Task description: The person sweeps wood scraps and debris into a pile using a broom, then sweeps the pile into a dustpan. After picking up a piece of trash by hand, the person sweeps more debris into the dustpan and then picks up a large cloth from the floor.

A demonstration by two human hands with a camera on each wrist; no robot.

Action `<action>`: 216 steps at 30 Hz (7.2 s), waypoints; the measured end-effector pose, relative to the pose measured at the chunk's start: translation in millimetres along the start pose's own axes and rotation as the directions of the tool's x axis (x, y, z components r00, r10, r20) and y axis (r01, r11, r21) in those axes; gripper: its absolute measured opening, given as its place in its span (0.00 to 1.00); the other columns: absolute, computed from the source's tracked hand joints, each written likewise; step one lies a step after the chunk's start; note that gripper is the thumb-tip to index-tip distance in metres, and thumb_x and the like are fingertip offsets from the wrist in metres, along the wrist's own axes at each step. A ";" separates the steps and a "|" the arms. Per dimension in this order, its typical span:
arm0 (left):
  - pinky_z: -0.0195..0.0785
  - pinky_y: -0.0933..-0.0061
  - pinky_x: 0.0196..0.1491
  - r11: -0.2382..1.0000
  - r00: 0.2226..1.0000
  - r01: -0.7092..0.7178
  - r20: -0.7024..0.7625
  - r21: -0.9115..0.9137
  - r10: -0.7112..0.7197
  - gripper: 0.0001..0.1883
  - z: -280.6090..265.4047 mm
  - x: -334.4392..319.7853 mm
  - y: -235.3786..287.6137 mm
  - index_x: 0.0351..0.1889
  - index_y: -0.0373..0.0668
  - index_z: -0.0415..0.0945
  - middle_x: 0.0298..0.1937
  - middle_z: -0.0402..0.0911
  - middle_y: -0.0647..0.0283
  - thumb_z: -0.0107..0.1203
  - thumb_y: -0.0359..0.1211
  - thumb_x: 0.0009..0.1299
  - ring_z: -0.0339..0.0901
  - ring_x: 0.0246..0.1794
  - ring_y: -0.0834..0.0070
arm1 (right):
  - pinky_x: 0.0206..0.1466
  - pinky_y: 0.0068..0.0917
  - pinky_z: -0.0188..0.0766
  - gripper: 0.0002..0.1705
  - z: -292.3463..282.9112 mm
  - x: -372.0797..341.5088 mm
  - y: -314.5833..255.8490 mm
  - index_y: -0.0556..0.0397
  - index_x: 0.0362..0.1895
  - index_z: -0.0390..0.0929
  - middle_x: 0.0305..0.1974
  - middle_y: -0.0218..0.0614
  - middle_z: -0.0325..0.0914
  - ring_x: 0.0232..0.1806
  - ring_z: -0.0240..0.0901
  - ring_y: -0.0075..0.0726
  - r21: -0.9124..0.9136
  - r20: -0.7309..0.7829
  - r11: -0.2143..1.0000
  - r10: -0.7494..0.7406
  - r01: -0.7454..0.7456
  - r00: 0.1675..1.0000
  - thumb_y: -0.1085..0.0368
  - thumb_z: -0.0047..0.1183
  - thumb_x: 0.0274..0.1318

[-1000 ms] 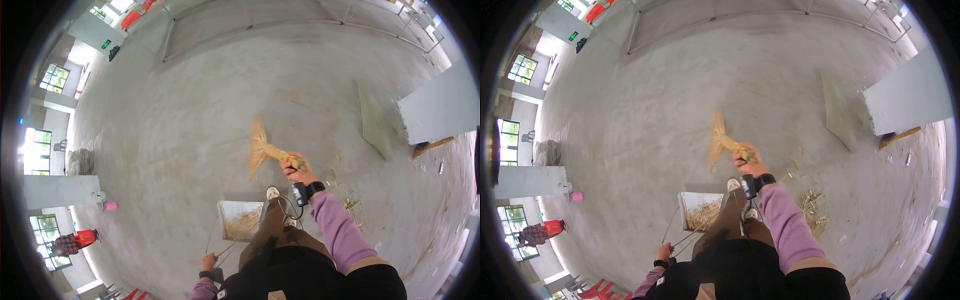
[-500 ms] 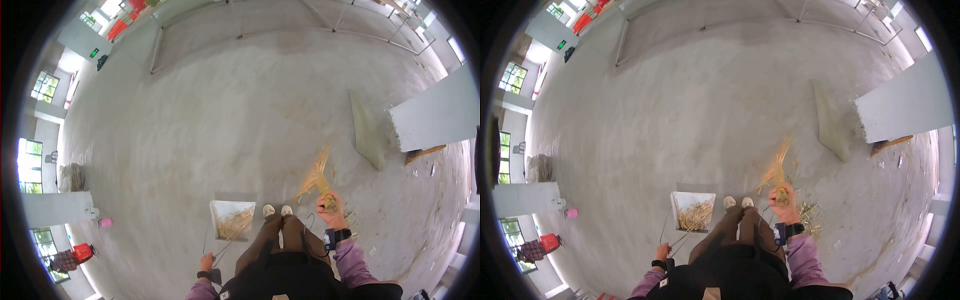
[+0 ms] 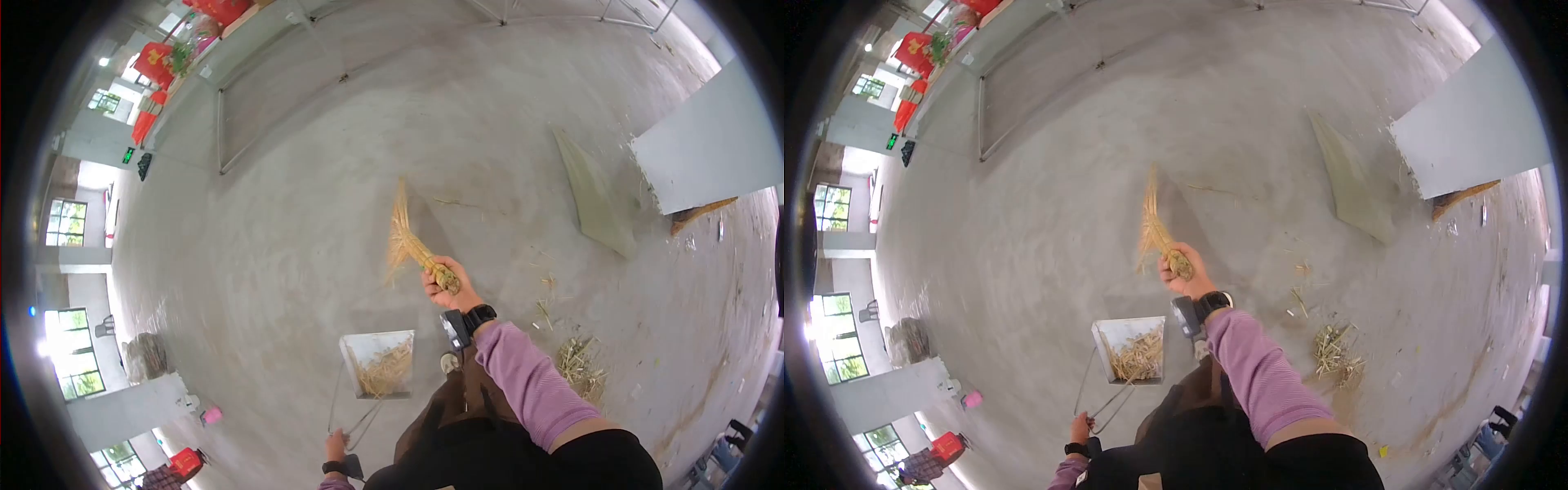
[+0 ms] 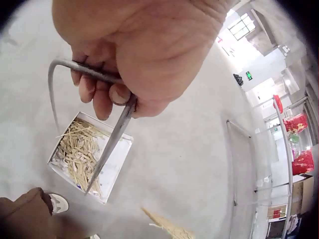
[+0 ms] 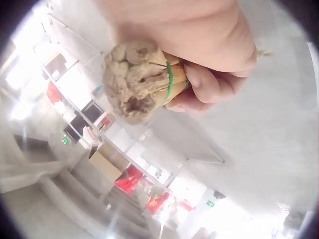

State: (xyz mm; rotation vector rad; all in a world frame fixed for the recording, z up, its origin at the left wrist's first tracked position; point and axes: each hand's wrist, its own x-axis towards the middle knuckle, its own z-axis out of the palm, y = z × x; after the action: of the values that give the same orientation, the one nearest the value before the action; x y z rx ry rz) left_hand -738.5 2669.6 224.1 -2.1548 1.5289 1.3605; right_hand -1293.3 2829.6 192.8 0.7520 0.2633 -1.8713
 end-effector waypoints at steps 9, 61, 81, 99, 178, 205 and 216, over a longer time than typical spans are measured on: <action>0.69 0.72 0.30 0.994 0.996 -0.087 0.020 0.071 0.086 0.20 5.2 5.3 82.1 0.26 0.30 0.74 0.28 0.79 0.55 0.50 0.42 0.63 0.77 0.26 0.72 | 0.20 0.20 0.57 0.14 -77.9 -123.2 -72.5 0.55 0.34 0.67 0.25 0.29 0.67 0.21 0.63 0.23 0.261 0.014 0.961 -0.103 0.096 0.995 0.56 0.46 0.57; 0.69 0.72 0.24 0.068 0.610 -0.767 0.692 0.638 0.385 0.09 126.1 183.7 421.1 0.25 0.41 0.69 0.24 0.80 0.58 0.43 0.33 0.66 0.78 0.23 0.72 | 0.22 0.22 0.64 0.12 -44.3 -205.9 -143.9 0.51 0.35 0.66 0.27 0.32 0.68 0.24 0.67 0.28 0.360 -0.126 0.828 -0.413 0.430 0.902 0.58 0.50 0.54; 0.61 0.75 0.18 0.559 0.668 -0.721 0.623 0.409 0.406 0.14 426.8 51.8 669.1 0.23 0.38 0.71 0.22 0.78 0.59 0.45 0.37 0.64 0.71 0.16 0.74 | 0.14 0.19 0.59 0.13 -85.1 -337.8 -194.5 0.50 0.29 0.65 0.22 0.32 0.69 0.19 0.67 0.27 0.447 -0.409 0.648 -0.466 0.617 0.785 0.55 0.50 0.53; 0.70 0.69 0.29 0.407 0.530 -0.828 0.776 0.386 0.341 0.18 713.3 -31.3 800.4 0.21 0.29 0.74 0.24 0.80 0.52 0.47 0.38 0.61 0.77 0.23 0.67 | 0.17 0.16 0.57 0.14 -87.9 -392.4 -420.6 0.50 0.29 0.67 0.22 0.27 0.67 0.20 0.66 0.23 0.178 -0.688 0.254 -0.658 0.951 0.305 0.53 0.51 0.52; 0.57 0.74 0.38 0.528 0.791 -0.601 0.543 0.601 0.283 0.15 865.4 -114.7 771.4 0.15 0.40 0.59 0.25 0.71 0.59 0.43 0.30 0.66 0.67 0.31 0.73 | 0.30 0.31 0.69 0.30 -527.2 -98.7 -813.2 0.57 0.45 0.71 0.34 0.37 0.74 0.30 0.73 0.35 -0.166 -0.916 0.929 -0.270 0.332 0.297 0.44 0.55 0.48; 0.56 0.73 0.36 0.651 0.836 -0.530 0.462 0.544 0.295 0.16 876.9 -125.7 771.3 0.12 0.42 0.58 0.17 0.63 0.64 0.44 0.28 0.63 0.65 0.26 0.74 | 0.35 0.21 0.68 0.08 -336.9 -66.5 -825.8 0.59 0.35 0.73 0.30 0.32 0.75 0.32 0.69 0.20 -0.695 -0.566 0.590 -0.801 0.410 0.193 0.69 0.49 0.50; 0.63 0.74 0.40 0.670 0.756 -0.590 0.598 0.449 0.265 0.15 854.2 -127.0 777.0 0.27 0.36 0.72 0.26 0.75 0.63 0.49 0.40 0.67 0.72 0.30 0.75 | 0.34 0.31 0.69 0.07 -109.5 -150.1 -837.2 0.51 0.31 0.74 0.32 0.40 0.73 0.31 0.71 0.43 -0.934 0.350 -0.347 -0.937 0.082 0.018 0.71 0.54 0.42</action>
State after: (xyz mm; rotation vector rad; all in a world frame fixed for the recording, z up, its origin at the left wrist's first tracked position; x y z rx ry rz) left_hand -1870.2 2900.5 100.5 -0.9652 1.9733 1.1421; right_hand -1961.9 3351.5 66.1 0.2179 2.9403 -1.5684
